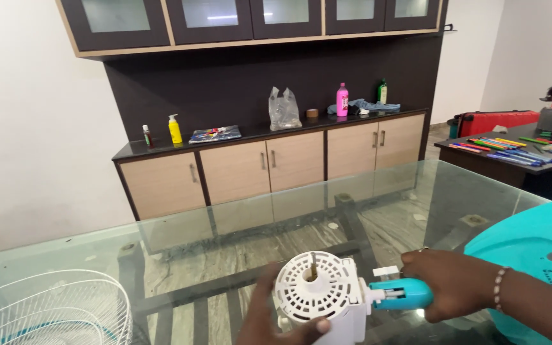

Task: The person removes the rear grille and motor housing from a teal electric fan, then repeatedly handles the motor shaft and rear cap. The fan cage and base remain on the table while the person works on the motor assembly.

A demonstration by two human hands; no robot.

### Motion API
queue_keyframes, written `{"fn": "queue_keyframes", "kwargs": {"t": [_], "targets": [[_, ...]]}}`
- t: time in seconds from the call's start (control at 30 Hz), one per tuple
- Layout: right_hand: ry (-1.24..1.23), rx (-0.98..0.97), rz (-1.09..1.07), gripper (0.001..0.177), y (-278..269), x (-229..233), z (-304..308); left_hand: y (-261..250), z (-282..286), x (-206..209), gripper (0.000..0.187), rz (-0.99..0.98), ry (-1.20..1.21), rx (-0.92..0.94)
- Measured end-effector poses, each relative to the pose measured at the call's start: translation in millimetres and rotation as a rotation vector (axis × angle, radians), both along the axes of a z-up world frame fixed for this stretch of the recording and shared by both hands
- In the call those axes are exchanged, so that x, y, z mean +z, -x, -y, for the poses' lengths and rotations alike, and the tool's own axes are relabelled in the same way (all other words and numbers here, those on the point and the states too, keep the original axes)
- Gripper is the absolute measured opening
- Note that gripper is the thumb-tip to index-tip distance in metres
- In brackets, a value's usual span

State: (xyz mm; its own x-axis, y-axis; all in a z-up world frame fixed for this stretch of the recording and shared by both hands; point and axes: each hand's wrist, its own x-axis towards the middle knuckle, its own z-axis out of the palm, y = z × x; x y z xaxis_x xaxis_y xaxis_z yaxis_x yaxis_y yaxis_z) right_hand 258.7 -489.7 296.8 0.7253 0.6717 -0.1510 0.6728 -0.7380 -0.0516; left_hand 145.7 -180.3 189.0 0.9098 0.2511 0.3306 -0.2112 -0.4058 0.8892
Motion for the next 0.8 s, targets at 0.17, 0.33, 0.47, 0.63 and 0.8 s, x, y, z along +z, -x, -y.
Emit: {"fn": "queue_keyframes", "kwargs": {"t": [0.17,0.33,0.47,0.63,0.8], "targets": [[-0.012,-0.018,-0.042,0.063,0,-1,5,9,12,48,0.117,0.014,-0.072,-0.105],[-0.011,-0.105,-0.143,0.067,-2,10,4,9,6,63,0.113,-0.075,-0.030,-0.246],[-0.279,-0.230,-0.167,0.051,2,25,-19,7,4,66,0.104,-0.081,-0.087,-0.279],[-0.465,-0.162,-0.193,0.044,12,38,-57,5,0,61,0.104,-0.065,-0.080,-0.314],[-0.516,-0.097,-0.244,0.051,20,33,-90,-2,-13,41,0.110,-0.011,0.048,-0.397]]}}
